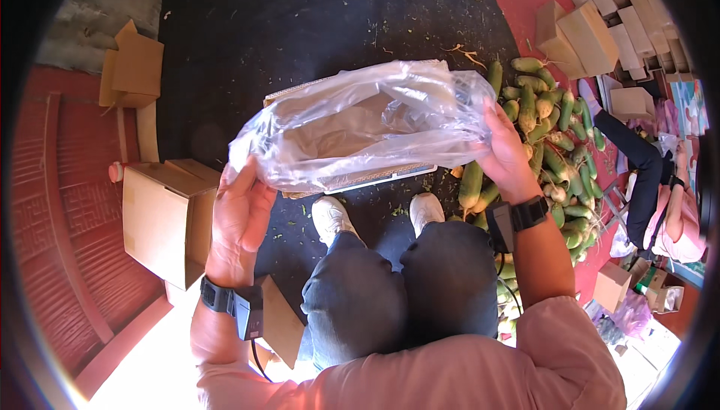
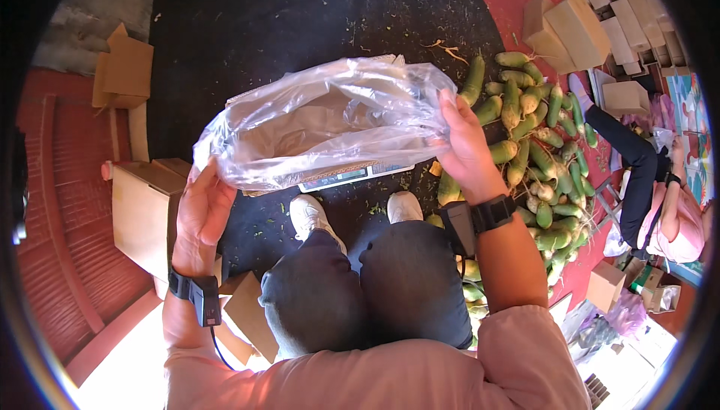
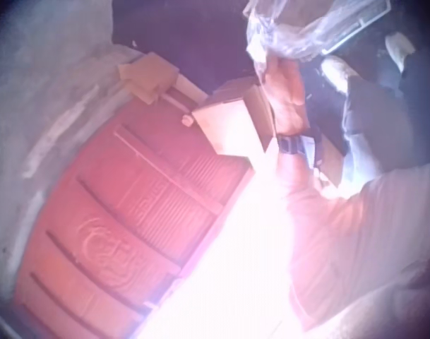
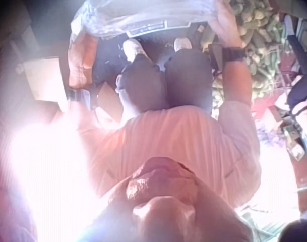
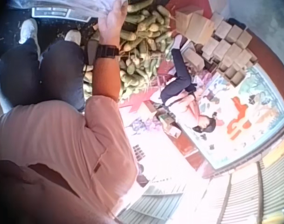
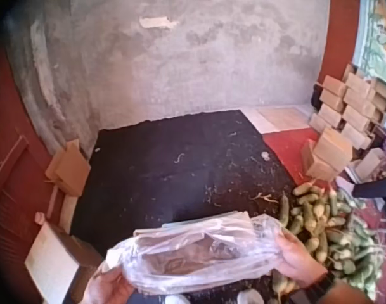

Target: The person places a plastic bag into a cardboard box on a digital scale, then picks up green vegetables from a pile on the floor and places them into the box. The person repeats this process, filling the box with vegetables and adjusting the plastic bag.

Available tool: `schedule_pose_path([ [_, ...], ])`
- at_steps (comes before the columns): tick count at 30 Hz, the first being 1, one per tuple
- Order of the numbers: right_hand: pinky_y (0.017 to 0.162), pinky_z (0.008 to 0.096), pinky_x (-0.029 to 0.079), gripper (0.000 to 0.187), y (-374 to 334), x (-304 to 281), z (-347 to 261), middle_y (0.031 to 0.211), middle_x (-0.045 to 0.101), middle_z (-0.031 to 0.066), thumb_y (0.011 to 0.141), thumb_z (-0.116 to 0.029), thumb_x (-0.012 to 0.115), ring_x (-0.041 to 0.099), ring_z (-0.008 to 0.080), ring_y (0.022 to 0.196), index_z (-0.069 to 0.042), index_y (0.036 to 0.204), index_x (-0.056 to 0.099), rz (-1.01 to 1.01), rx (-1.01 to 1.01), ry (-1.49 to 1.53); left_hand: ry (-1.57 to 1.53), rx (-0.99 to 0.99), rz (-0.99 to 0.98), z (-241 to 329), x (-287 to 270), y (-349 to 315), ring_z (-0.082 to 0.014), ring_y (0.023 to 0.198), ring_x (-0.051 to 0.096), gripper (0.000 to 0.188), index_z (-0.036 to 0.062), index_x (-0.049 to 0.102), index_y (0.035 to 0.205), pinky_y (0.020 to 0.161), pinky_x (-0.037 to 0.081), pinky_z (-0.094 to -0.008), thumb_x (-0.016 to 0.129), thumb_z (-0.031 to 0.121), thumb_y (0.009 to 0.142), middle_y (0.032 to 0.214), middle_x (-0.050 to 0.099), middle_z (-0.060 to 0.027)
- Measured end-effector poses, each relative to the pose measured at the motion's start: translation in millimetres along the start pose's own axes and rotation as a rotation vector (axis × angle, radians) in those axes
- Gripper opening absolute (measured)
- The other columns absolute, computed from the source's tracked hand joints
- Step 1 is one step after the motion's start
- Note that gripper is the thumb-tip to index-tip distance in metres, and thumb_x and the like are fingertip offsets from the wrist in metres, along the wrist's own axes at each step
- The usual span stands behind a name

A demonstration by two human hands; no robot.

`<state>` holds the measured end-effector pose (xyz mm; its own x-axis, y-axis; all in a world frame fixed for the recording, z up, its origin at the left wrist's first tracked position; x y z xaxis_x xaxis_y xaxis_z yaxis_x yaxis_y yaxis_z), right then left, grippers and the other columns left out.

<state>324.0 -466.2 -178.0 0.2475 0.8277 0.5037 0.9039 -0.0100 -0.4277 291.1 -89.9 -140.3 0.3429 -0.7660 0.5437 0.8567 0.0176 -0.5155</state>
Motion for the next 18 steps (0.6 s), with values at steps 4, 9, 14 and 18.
schedule_pose_path([
  [4,0.082,0.0342,0.05,0.043,13,-2,9,0.108,0.06,0.0052,0.098,-0.041,0.042,0.06,0.0181,0.095,-0.005,0.119,0.051,0.146,-0.14,-0.088,-0.321,-0.005,0.097,-20,-21,-6,-0.0224,0.111,0.056,0.03,0.003,0.045,0.125,0.097,0.045,-0.0398,0.035,0.017,0.1,0.123,0.055,-0.0114],
  [9,0.083,0.037,0.05,0.048,9,5,2,0.108,0.06,0.0062,0.098,-0.047,0.037,0.06,0.0198,0.094,-0.006,0.118,0.051,0.098,-0.227,0.012,-0.644,-0.001,-0.065,-21,-12,-16,-0.0257,0.101,0.06,0.03,-0.0006,0.051,0.117,0.09,0.049,-0.0412,0.041,0.02,0.098,0.11,0.062,-0.0158],
  [14,0.072,0.0289,0.052,0.038,0,15,-18,0.108,0.06,0.0047,0.099,-0.04,0.039,0.06,0.0144,0.092,-0.009,0.116,0.052,0.108,-0.336,-0.077,-0.432,0.181,-0.349,8,10,-23,-0.0316,0.112,0.053,0.073,0.0085,0.046,0.126,0.096,0.041,-0.0479,0.043,0.068,0.084,0.119,0.056,-0.0173],
  [18,0.061,0.0209,0.048,0.034,-13,20,-26,0.108,0.061,0.0025,0.098,-0.037,0.043,0.059,0.009,0.089,-0.01,0.117,0.052,0.177,-0.387,-0.258,0.396,0.517,-0.146,24,21,-36,-0.0309,0.121,0.043,0.095,0.0134,0.023,0.142,0.1,0.036,-0.0468,0.059,0.068,0.073,0.133,0.04,-0.0153],
])
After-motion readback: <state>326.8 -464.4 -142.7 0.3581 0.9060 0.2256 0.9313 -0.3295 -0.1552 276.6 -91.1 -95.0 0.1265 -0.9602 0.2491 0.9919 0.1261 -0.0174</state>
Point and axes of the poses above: each hand's wrist, its own y-axis towards the middle knuckle, its own x-axis out of the palm, z = x × y, the point moved 4 cm from there along y, towards the middle knuckle
